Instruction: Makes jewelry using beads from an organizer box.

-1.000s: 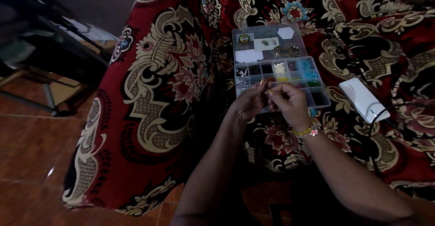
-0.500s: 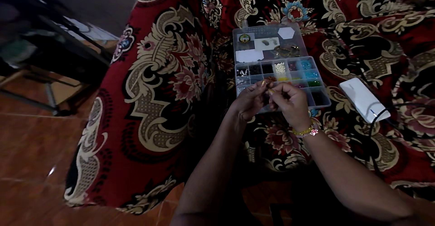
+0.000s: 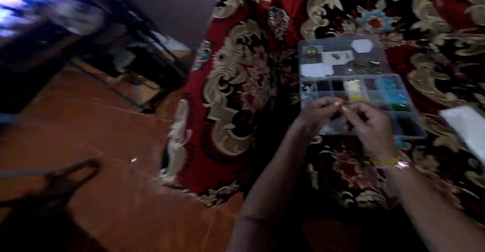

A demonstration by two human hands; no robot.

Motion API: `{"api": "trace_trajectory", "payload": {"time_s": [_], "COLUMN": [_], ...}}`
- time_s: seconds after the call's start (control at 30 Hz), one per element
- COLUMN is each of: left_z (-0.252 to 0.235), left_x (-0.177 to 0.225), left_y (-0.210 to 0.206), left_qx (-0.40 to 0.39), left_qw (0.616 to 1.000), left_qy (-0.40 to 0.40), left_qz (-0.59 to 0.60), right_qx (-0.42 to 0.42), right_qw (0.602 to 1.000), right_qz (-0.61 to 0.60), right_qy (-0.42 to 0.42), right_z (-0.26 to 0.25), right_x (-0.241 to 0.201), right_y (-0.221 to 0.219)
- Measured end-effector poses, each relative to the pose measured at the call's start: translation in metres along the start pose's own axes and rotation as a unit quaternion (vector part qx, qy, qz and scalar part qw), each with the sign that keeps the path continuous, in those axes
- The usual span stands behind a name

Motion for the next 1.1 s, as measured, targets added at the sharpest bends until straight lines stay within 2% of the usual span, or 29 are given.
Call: {"api": "trace_trajectory", "payload": {"time_s": [0.13, 0.47, 1.1], "left_z": [-0.003, -0.001, 0.002], "left_x": [0.006, 0.014, 0.019], "left_y": [0.003, -0.003, -0.008], "left_qx": [-0.007, -0.006, 0.038], "left_qw": [0.999, 0.996, 0.990], "left_qy": [-0.034, -0.084, -0.096], "left_qz": [-0.033, -0.031, -0.098], "right_qx": [-0.003, -0.012, 0.012], "right_qw": [1.000, 0.989, 0.998], "right_qz": [-0.005, -0.146, -0.058], "right_qy": [-0.002, -0.030, 0.013], "right_z": [-0.001, -0.005, -0.005], "right_x": [0.000, 0.009, 0.011], "right_y": [-0.003, -0.003, -0.001]}}
Point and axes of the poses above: each hand's wrist, its own z-axis away from the middle knuckle, its own y-axis out of the back of the hand, x = y × z, the point moved 4 cm from there along -z, towards the middle knuckle, and after that the axes turned 5 degrees about z, right-handed, at the moved point
